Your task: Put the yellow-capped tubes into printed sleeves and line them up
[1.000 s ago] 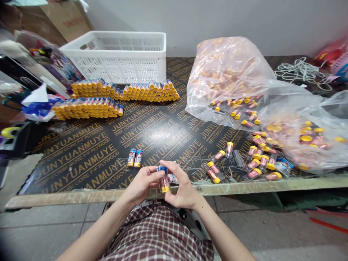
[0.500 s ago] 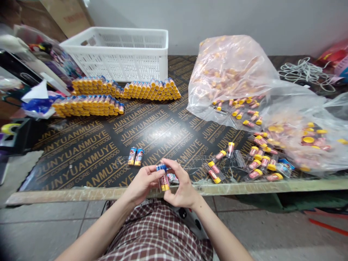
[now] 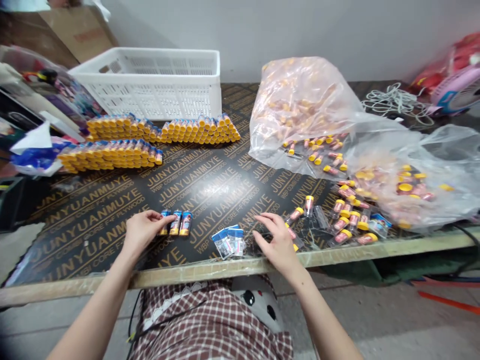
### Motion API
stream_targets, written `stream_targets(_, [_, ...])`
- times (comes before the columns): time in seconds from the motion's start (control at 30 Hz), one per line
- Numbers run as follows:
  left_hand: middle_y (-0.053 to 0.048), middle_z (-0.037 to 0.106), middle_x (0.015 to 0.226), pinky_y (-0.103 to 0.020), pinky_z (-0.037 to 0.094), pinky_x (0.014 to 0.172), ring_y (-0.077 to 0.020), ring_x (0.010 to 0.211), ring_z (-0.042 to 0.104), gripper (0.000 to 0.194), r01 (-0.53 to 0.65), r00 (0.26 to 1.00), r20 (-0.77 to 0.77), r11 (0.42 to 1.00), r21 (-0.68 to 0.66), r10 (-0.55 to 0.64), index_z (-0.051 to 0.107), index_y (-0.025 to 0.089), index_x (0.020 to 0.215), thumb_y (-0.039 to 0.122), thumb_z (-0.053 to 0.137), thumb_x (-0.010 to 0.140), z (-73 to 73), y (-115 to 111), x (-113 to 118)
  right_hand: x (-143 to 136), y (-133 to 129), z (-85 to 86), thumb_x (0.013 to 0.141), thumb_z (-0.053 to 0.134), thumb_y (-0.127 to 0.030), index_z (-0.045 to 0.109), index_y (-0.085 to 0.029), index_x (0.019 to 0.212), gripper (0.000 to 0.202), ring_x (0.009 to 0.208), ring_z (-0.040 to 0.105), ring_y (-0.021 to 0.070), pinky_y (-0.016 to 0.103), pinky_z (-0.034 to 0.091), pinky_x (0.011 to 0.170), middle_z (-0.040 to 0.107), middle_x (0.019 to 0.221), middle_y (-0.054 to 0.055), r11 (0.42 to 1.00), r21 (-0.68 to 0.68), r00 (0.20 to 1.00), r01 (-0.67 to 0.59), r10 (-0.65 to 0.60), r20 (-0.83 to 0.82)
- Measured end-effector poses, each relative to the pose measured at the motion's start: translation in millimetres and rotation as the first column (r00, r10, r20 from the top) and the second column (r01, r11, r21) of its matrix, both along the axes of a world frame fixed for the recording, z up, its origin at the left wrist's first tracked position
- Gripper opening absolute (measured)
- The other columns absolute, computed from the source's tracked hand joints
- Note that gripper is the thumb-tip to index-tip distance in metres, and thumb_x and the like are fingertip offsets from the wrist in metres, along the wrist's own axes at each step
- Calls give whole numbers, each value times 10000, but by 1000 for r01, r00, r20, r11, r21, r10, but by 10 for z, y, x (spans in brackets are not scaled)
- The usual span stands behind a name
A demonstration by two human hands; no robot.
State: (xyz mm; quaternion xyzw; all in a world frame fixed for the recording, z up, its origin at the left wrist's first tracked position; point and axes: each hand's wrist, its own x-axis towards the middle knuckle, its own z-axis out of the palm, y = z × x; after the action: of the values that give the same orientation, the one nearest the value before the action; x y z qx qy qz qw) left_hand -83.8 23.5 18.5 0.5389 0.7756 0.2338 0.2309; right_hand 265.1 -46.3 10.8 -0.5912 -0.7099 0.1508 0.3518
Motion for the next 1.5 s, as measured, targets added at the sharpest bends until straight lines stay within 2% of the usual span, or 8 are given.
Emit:
stream_targets(0.13, [-24, 622, 630, -289, 401, 622, -174, 616, 571, 376, -5, 992, -123, 985, 172, 26, 665, 158, 710, 534, 666, 685, 13, -107, 189, 337, -40, -42, 833, 575, -315, 649, -197, 939, 175, 877, 576, 227, 381, 472, 809, 645, 890, 67, 992, 69, 961, 107, -121, 250])
stream_targets(0.2, [-25, 629, 675, -274, 410, 639, -157, 632, 570, 294, 96, 993, -91, 957, 273, -74, 652, 164, 725, 457, 643, 745, 29, -226, 448, 447, -71, -48, 830, 581, -341, 645, -195, 912, 179, 813, 567, 229, 363, 470, 741, 650, 818, 59, 993, 8, 917, 120, -114, 382])
stream_targets(0.3, [-19, 637, 716, -258, 403, 655, -151, 676, 581, 158, 420, 907, -48, 896, 144, -418, 625, 182, 711, 306, 605, 805, 0, -408, 894, 499, -115, -41, 799, 617, -348, 630, -192, 880, 176, 745, 550, 234, 346, 452, 662, 636, 748, 49, 986, -112, 841, 127, -47, 539])
stream_targets(0.43, [-39, 623, 791, -272, 379, 642, -176, 720, 587, 113, 465, 877, -109, 884, -42, -467, 606, 183, 797, 294, 628, 792, -90, -516, 1226, 478, -173, -26, 778, 618, -256, 619, -190, 901, 140, 754, 551, 248, 346, 442, 649, 637, 746, 49, 968, -197, 800, 153, -4, 600])
stream_targets(0.77, [15, 563, 709, -234, 351, 617, -126, 655, 521, 146, 372, 926, 43, 927, 35, -374, 551, 185, 658, 229, 662, 742, -181, -494, 1183, 82, -147, 33, 921, 412, -315, 567, -186, 1156, 310, 831, 582, 196, 345, 455, 783, 582, 925, 73, 976, -216, 991, 43, -14, 131])
stream_targets(1.07, [-16, 634, 703, -267, 351, 636, -161, 675, 567, 134, 433, 900, 31, 901, 35, -434, 581, 190, 670, 216, 580, 801, -187, -524, 1178, -243, -90, 124, 856, 556, -280, 590, -205, 814, 93, 831, 586, 193, 335, 474, 756, 616, 850, 50, 996, 27, 987, 88, -83, -134])
stream_targets(1.3, [-18, 606, 753, -262, 360, 659, -165, 737, 553, 101, 430, 903, -51, 897, 108, -427, 558, 193, 684, 191, 626, 758, -137, -554, 1176, -284, -143, 124, 839, 568, -248, 657, -236, 1001, 185, 937, 584, 194, 340, 508, 798, 589, 985, 62, 996, -32, 972, 81, -86, -218])
stream_targets(1.5, [17, 544, 625, -242, 367, 608, -134, 616, 515, 135, 355, 889, 275, 930, 94, -367, 517, 186, 642, 206, 618, 730, -95, -508, 1167, -322, -197, 119, 834, 592, -270, 625, -219, 1003, 180, 847, 617, 177, 308, 530, 713, 626, 986, 56, 990, -68, 919, 127, -143, -369])
